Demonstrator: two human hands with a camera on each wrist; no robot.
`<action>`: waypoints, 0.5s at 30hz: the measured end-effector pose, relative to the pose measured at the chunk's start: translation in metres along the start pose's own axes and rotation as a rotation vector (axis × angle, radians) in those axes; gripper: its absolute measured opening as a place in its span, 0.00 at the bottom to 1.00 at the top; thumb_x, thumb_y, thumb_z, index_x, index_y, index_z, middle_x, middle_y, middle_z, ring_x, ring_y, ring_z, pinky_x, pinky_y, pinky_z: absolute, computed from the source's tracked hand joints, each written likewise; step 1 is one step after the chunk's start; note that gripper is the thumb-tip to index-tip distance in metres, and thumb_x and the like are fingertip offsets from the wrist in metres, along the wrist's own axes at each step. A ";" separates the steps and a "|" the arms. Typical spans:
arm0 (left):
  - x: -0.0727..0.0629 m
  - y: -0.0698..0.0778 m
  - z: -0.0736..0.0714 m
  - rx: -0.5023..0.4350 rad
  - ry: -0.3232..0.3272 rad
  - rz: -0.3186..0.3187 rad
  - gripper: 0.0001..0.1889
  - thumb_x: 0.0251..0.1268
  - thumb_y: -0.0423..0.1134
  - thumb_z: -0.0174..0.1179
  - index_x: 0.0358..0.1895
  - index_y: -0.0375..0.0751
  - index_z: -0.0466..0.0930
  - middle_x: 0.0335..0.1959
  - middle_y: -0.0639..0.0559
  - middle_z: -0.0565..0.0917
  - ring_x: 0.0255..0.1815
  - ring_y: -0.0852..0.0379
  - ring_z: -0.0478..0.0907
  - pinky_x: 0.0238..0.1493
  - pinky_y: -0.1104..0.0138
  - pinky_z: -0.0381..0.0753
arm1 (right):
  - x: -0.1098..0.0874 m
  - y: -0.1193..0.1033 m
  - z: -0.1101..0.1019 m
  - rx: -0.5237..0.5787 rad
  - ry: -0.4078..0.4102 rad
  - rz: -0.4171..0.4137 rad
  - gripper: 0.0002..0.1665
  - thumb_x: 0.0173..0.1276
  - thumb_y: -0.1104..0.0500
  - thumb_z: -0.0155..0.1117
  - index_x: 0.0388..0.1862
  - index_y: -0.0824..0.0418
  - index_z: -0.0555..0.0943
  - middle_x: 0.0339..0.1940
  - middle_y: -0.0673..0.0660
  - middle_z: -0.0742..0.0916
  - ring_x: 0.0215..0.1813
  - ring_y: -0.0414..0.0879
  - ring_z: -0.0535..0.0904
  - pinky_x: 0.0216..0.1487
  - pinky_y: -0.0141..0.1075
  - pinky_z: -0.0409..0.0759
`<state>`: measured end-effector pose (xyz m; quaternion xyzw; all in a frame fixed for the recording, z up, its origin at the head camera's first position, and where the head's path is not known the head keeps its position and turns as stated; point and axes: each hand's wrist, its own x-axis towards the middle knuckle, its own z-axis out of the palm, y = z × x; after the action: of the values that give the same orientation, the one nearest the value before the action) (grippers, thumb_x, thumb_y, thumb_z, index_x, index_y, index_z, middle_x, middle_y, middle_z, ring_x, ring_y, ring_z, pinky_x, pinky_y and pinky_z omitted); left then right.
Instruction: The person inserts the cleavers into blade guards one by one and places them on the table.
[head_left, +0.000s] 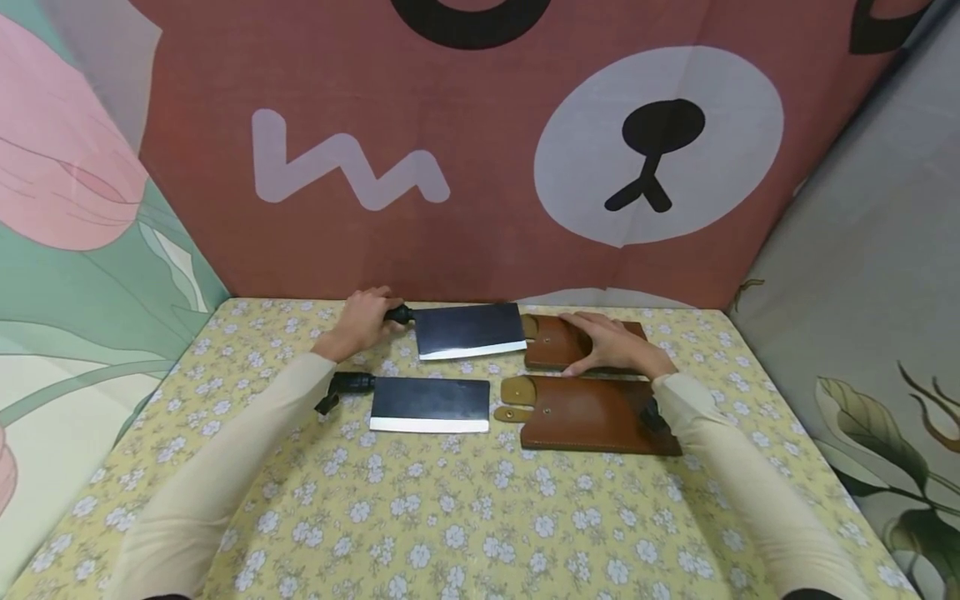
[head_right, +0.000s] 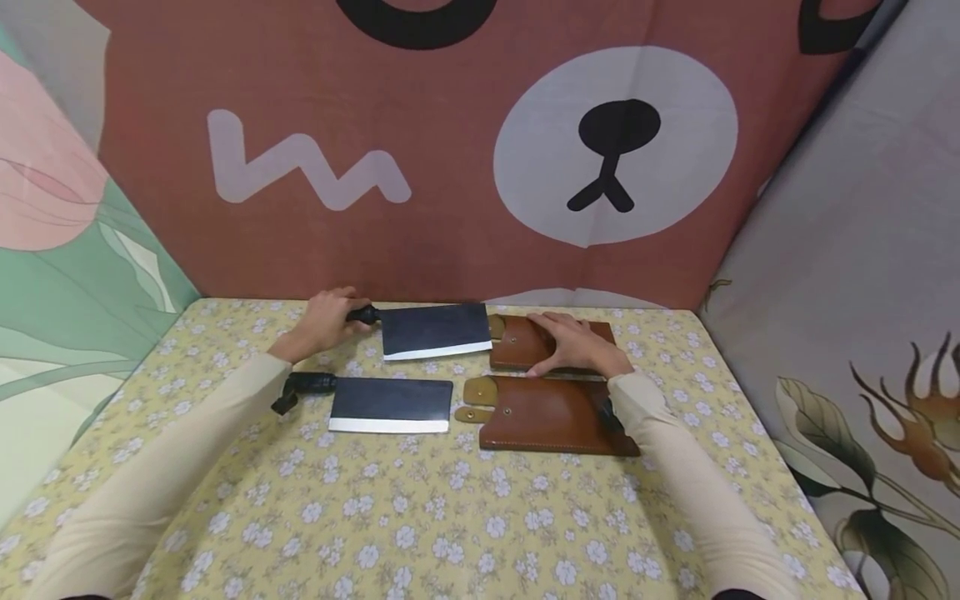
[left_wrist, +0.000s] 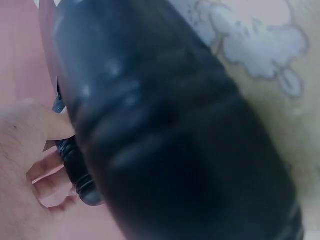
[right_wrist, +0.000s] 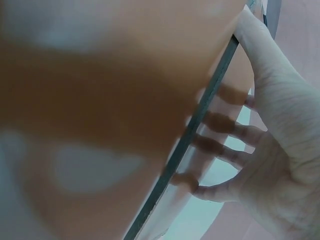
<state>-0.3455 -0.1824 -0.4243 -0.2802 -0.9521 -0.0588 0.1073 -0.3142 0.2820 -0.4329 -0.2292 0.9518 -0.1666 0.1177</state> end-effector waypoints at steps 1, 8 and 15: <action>0.000 -0.001 0.001 0.000 0.003 -0.001 0.26 0.66 0.44 0.74 0.63 0.33 0.84 0.52 0.37 0.83 0.51 0.36 0.83 0.52 0.42 0.82 | 0.000 0.000 0.000 -0.001 -0.001 -0.001 0.71 0.56 0.32 0.80 0.88 0.56 0.54 0.85 0.69 0.58 0.83 0.71 0.53 0.73 0.76 0.56; 0.001 -0.002 0.003 -0.006 0.000 0.012 0.26 0.66 0.44 0.75 0.62 0.33 0.85 0.50 0.37 0.83 0.45 0.38 0.84 0.44 0.46 0.83 | 0.000 -0.003 -0.002 -0.004 0.005 0.000 0.70 0.56 0.33 0.81 0.87 0.56 0.54 0.85 0.68 0.59 0.83 0.70 0.53 0.74 0.75 0.55; 0.002 0.001 0.005 -0.017 -0.021 0.019 0.26 0.67 0.45 0.74 0.62 0.33 0.85 0.50 0.37 0.83 0.45 0.39 0.83 0.42 0.49 0.83 | 0.002 -0.001 0.001 -0.017 0.008 -0.007 0.71 0.56 0.32 0.81 0.88 0.56 0.54 0.85 0.69 0.60 0.83 0.70 0.55 0.74 0.75 0.56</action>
<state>-0.3478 -0.1800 -0.4283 -0.2909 -0.9499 -0.0631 0.0953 -0.3152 0.2797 -0.4332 -0.2327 0.9528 -0.1600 0.1114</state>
